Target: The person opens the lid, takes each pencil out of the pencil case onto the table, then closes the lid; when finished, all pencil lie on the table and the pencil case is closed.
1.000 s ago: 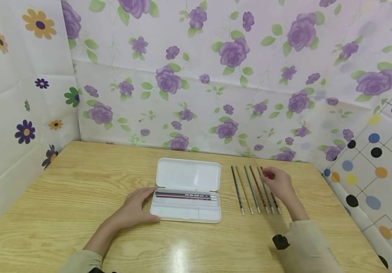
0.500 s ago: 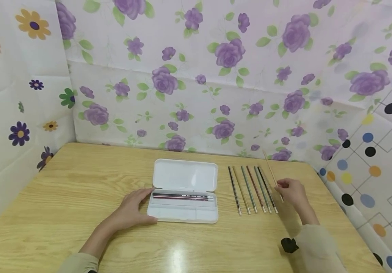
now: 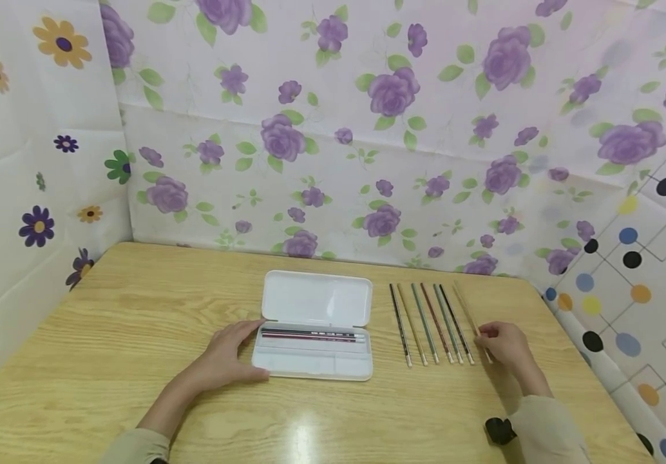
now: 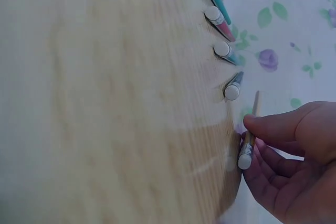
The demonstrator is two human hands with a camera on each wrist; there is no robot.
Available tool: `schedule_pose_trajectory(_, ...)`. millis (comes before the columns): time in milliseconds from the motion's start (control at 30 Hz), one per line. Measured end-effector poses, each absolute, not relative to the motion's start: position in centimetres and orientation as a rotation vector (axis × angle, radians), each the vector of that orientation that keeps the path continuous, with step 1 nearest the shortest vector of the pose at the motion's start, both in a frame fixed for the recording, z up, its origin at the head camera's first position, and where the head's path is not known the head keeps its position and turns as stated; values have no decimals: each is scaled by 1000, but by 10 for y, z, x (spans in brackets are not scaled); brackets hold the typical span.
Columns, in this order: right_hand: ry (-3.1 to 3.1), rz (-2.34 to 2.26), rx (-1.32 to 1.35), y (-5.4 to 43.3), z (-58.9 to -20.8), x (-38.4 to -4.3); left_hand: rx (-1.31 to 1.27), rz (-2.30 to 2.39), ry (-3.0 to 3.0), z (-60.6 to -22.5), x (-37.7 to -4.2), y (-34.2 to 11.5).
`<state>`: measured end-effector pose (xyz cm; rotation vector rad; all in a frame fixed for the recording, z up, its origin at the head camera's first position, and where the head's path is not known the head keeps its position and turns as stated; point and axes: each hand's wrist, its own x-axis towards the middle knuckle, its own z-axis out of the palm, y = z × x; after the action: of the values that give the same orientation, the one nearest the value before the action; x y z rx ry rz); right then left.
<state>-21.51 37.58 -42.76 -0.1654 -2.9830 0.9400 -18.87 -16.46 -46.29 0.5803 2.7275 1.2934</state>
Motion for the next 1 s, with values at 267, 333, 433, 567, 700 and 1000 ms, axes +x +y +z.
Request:
schedule_pose_trajectory(267,-3008,975,-162,369,-425,-217,595,1279,2743,-462,-190,-166)
schedule_pose_trajectory(333,-3014,973,-159,369,-424,-218,598,1277,2742,-462,-190,-165)
schedule_pose_trajectory(433,-3025,961,-158,369,-425,-219,602,1277,2742,-463,-191,-165)
schedule_pose_trajectory(567,-3029,954,-157,369,-426,-221,593,1283,2739,-463,-191,-164)
schedule_pose_trajectory(700,-3022,984,-152,369,-428,-221,590,1281,2737,-462,-190,-165)
schedule_pose_trajectory(1000,-3056,979,-115,369,-422,-219,590,1278,2741,-462,-189,-165)
